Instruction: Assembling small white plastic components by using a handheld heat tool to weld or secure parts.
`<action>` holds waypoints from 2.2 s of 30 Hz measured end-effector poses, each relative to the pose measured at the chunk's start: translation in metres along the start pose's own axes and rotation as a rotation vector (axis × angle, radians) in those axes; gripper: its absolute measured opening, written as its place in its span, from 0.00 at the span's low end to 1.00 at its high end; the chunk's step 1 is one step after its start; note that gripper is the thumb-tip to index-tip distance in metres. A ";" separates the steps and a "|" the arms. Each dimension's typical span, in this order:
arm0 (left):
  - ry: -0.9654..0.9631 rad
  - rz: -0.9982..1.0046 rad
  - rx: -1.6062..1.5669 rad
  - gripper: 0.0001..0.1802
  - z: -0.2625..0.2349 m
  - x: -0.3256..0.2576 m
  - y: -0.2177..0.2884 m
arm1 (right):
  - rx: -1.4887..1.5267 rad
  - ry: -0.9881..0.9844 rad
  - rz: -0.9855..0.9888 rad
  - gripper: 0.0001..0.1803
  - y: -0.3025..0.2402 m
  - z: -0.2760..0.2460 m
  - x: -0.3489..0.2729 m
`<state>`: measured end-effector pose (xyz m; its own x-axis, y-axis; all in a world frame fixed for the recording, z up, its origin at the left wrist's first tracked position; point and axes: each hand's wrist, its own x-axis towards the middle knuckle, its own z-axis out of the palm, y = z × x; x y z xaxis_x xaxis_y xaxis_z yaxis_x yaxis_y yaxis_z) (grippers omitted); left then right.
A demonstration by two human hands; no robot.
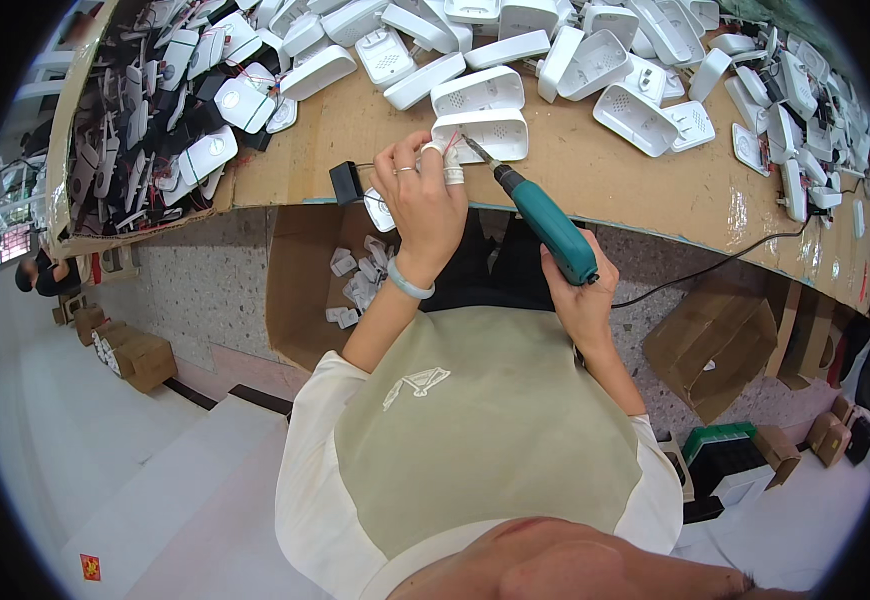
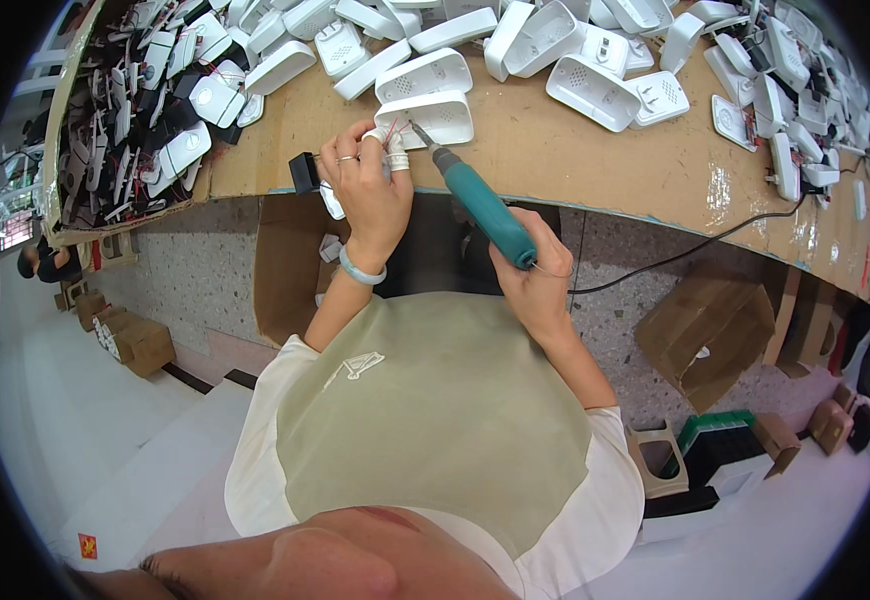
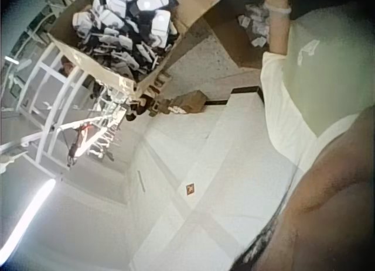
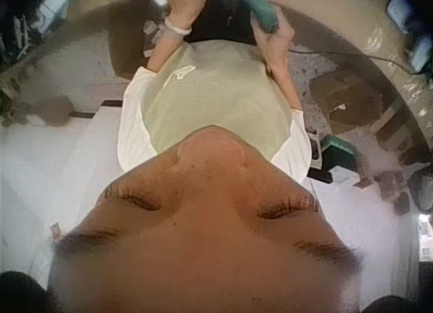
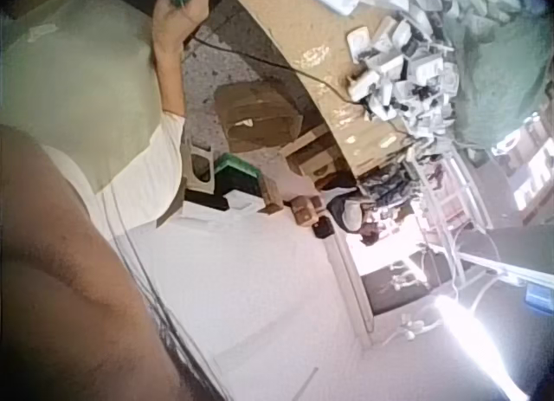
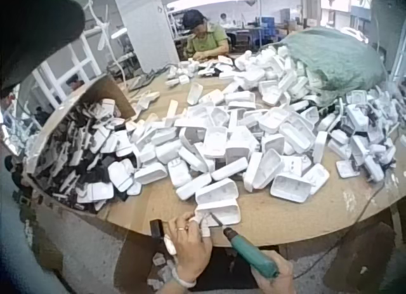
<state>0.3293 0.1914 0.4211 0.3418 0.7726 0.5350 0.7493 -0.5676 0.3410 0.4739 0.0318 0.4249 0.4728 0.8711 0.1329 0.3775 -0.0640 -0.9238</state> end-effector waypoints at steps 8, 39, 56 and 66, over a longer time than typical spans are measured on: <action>0.024 0.014 0.012 0.11 0.003 0.000 -0.001 | 0.004 0.001 0.019 0.17 0.000 0.000 0.001; -0.014 -0.016 -0.027 0.11 -0.001 -0.001 -0.001 | 0.086 0.044 0.130 0.12 -0.011 -0.010 -0.009; -0.017 -0.022 -0.026 0.09 -0.002 -0.003 0.001 | 0.006 0.023 0.077 0.13 -0.012 -0.002 0.000; -0.015 -0.028 -0.030 0.09 -0.001 -0.003 0.000 | 0.015 0.021 0.045 0.13 -0.011 -0.002 0.000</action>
<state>0.3283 0.1886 0.4200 0.3299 0.7924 0.5132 0.7415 -0.5539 0.3786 0.4711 0.0316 0.4356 0.5055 0.8573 0.0981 0.3432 -0.0955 -0.9344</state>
